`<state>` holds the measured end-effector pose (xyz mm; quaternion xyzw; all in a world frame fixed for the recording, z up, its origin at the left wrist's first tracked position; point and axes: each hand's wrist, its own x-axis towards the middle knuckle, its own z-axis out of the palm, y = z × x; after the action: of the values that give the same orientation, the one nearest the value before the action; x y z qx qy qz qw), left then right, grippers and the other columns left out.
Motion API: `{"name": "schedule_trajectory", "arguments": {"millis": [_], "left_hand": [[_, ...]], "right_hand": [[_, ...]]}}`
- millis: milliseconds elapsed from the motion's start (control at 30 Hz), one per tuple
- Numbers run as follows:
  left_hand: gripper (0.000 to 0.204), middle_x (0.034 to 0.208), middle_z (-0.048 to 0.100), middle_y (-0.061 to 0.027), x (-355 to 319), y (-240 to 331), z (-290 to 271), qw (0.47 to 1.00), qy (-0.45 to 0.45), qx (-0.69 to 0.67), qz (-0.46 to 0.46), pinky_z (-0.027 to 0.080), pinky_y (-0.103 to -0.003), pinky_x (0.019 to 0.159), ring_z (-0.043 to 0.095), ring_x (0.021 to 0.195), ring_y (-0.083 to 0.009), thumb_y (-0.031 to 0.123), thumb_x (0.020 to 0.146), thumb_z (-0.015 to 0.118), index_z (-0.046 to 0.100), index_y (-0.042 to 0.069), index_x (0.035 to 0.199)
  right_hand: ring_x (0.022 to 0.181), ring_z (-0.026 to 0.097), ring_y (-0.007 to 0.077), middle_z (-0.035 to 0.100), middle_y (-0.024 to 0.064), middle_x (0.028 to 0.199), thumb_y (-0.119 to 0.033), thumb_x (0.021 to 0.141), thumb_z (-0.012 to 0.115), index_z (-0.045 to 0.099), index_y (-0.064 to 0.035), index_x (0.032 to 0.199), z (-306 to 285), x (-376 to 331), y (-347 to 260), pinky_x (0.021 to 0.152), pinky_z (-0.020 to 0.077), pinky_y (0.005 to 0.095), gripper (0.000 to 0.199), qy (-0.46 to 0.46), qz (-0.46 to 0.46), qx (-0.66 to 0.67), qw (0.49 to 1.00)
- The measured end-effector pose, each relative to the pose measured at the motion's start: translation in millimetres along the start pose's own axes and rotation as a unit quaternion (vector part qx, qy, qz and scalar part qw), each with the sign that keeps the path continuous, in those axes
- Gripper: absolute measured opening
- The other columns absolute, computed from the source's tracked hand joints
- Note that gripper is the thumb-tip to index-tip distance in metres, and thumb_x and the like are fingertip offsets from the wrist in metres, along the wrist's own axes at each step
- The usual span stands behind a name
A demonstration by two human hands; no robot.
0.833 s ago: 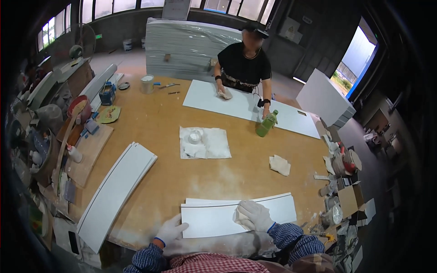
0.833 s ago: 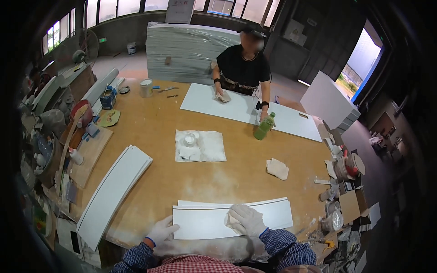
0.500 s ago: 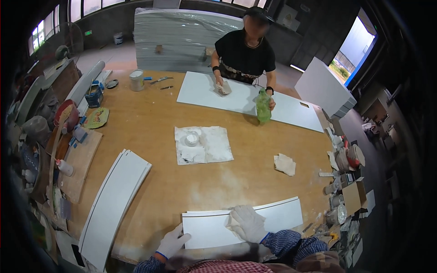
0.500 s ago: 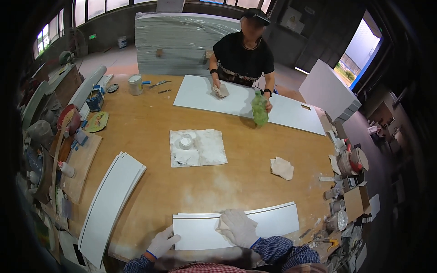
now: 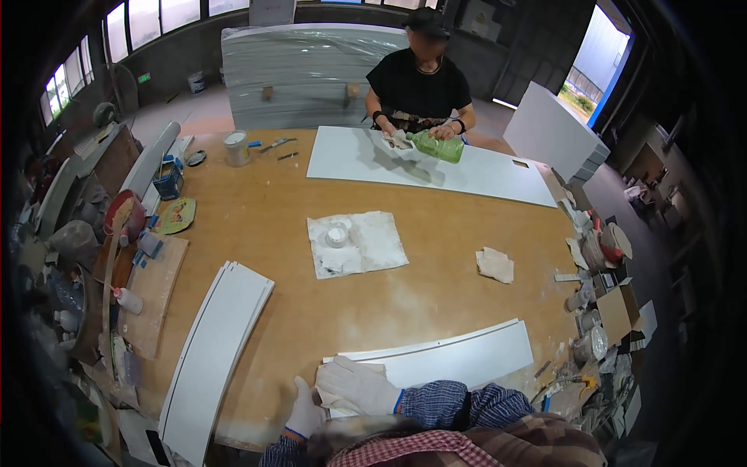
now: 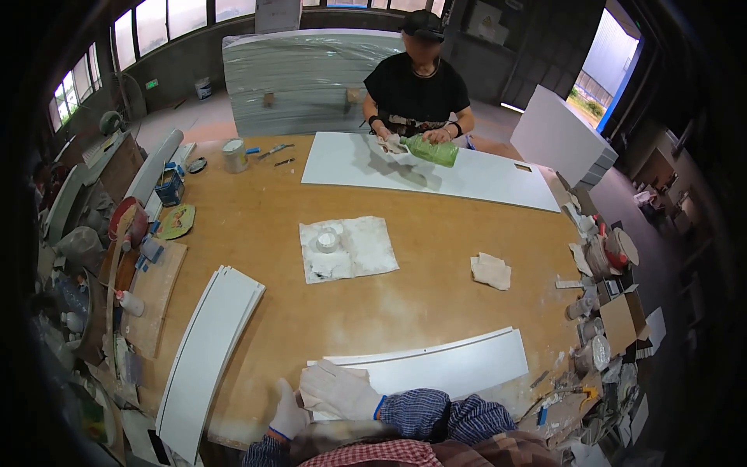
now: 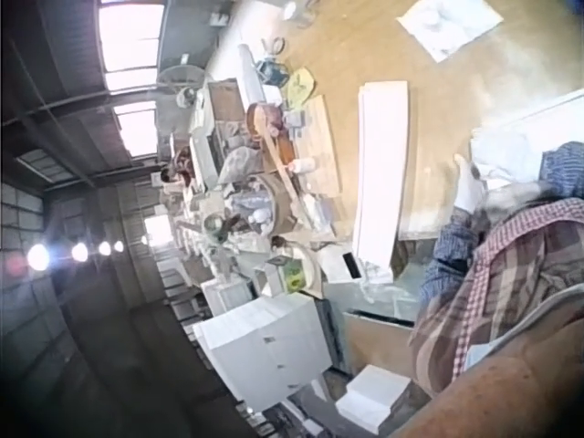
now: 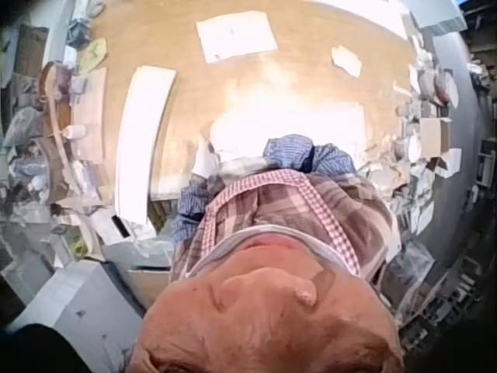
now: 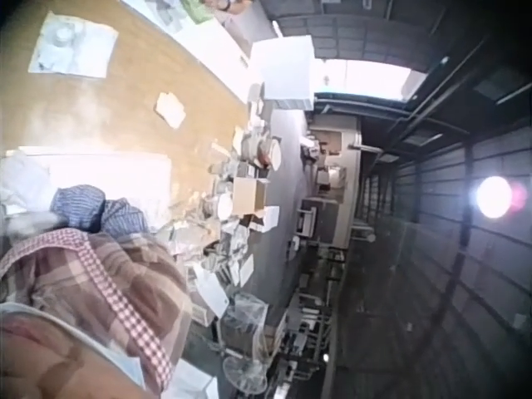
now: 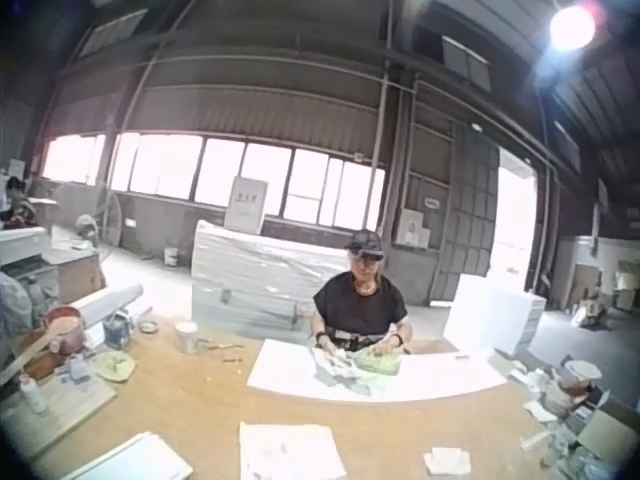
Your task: Cleaning and wiping down white rectangular furniture components on a large wooden table.
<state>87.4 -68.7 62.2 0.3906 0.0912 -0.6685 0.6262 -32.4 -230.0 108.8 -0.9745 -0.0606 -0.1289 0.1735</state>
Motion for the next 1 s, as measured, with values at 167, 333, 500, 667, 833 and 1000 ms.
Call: {"name": "schedule_trajectory", "arguments": {"millis": [167, 333, 500, 667, 833, 1000], "left_hand": [[0.083, 0.147, 0.060, -0.0148, -9, 12, 9, 0.997, -0.033, 0.061, 0.017, 0.048, -0.040, 0.114, 0.061, 0.132, -0.0286, 0.065, 0.109, 0.026, 0.042, -0.001, 0.156], [0.054, 0.133, 0.066, -0.0072, 2, 5, 0, 0.963, -0.007, 0.253, 0.093, 0.064, -0.039, 0.077, 0.070, 0.104, -0.0185, 0.019, 0.104, 0.060, 0.047, 0.004, 0.155], [0.057, 0.126, 0.067, -0.0042, -7, 3, 0, 0.943, 0.027, 0.321, 0.082, 0.063, -0.035, 0.069, 0.069, 0.098, -0.0153, 0.027, 0.105, 0.061, 0.047, 0.011, 0.157], [0.051, 0.120, 0.070, -0.0033, 5, 4, -1, 0.938, 0.017, 0.338, 0.076, 0.061, -0.032, 0.063, 0.070, 0.091, -0.0137, 0.024, 0.105, 0.061, 0.050, 0.010, 0.153], [0.062, 0.130, 0.069, -0.0083, 24, 2, -24, 0.966, -0.013, 0.257, 0.025, 0.062, -0.050, 0.080, 0.071, 0.109, -0.0251, 0.057, 0.109, 0.043, 0.052, 0.012, 0.151], [0.083, 0.141, 0.063, -0.0145, 18, -6, -42, 0.997, -0.011, 0.013, 0.076, 0.058, -0.058, 0.092, 0.064, 0.125, -0.0352, 0.074, 0.105, 0.027, 0.048, 0.009, 0.153]], "right_hand": [[0.122, 0.053, 0.0332, 0.056, 0.0157, 0.129, -0.037, 0.089, 0.060, 0.058, -0.0063, 0.129, -16, -6, -42, 0.111, 0.0409, 0.0436, 0.050, -0.125, -0.058, 0.015, 0.990], [0.111, 0.056, 0.0328, 0.060, 0.0141, 0.113, -0.036, 0.088, 0.064, 0.063, -0.0070, 0.110, -42, -55, -1, 0.096, 0.0462, 0.0436, 0.037, -0.065, -0.025, 0.028, 0.997], [0.109, 0.054, 0.0382, 0.059, 0.0178, 0.110, -0.028, 0.095, 0.059, 0.063, -0.0065, 0.108, -84, -168, 43, 0.097, 0.0423, 0.0487, 0.026, 0.035, 0.295, -0.102, 0.949], [0.110, 0.054, 0.0381, 0.060, 0.0176, 0.113, -0.029, 0.098, 0.056, 0.065, -0.0073, 0.110, -54, -145, 53, 0.100, 0.0402, 0.0503, 0.026, 0.094, 0.349, -0.234, 0.902], [0.110, 0.055, 0.0349, 0.061, 0.0157, 0.113, -0.033, 0.094, 0.062, 0.064, -0.0062, 0.107, 3, -15, 7, 0.098, 0.0420, 0.0466, 0.030, 0.178, 0.145, -0.004, 0.973], [0.122, 0.054, 0.0315, 0.061, 0.0140, 0.125, -0.032, 0.093, 0.060, 0.064, -0.0091, 0.118, 8, 29, -46, 0.107, 0.0418, 0.0441, 0.035, -0.045, -0.033, -0.052, 0.997]]}}
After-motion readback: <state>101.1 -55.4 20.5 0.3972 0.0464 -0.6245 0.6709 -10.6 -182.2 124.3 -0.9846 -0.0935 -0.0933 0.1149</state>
